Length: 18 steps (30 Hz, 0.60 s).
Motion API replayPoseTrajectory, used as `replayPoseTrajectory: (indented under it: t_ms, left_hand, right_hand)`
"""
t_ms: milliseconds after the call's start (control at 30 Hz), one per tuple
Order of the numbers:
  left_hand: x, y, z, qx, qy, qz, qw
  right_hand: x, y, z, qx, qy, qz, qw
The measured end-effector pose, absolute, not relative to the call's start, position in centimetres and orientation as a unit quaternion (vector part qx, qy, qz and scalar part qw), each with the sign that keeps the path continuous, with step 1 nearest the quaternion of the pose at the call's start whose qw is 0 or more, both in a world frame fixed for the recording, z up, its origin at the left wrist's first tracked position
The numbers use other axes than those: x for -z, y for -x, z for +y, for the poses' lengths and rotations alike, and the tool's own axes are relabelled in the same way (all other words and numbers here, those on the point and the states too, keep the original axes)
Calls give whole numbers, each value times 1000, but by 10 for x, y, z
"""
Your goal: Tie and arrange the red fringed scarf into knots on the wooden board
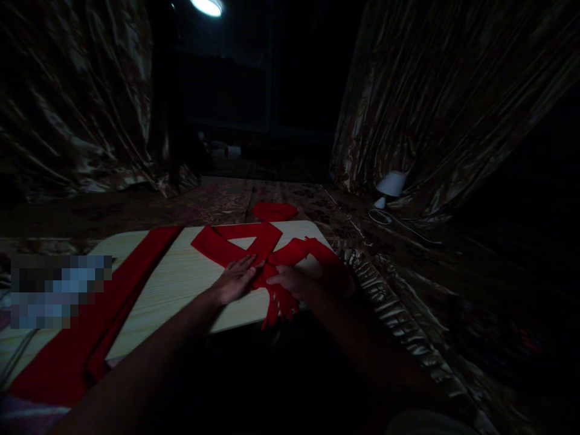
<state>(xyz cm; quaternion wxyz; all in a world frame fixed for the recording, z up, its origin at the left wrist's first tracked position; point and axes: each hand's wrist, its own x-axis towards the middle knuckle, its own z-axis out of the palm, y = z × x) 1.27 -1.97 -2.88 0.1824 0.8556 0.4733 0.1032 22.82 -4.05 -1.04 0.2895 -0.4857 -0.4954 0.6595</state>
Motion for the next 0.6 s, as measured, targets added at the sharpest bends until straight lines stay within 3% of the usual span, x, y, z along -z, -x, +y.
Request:
replayPoseTrajectory:
  t_ms: [267, 400, 500, 600]
  left_hand:
    - [40, -16, -21, -120, -864, 472, 124]
    - [43, -17, -21, -126, -868, 470, 103]
    - [43, -17, -23, -138, -866, 470, 103]
    - [42, -16, -25, -140, -867, 466, 103]
  right_hand:
    - [-8, -241, -57, -584, 553, -592, 48]
    - [-38, -253, -55, -384, 533, -747, -104]
    - [-51, -255, -42, -256, 538, -798, -89]
    - [-49, -247, -27, -185, 577, -795, 32]
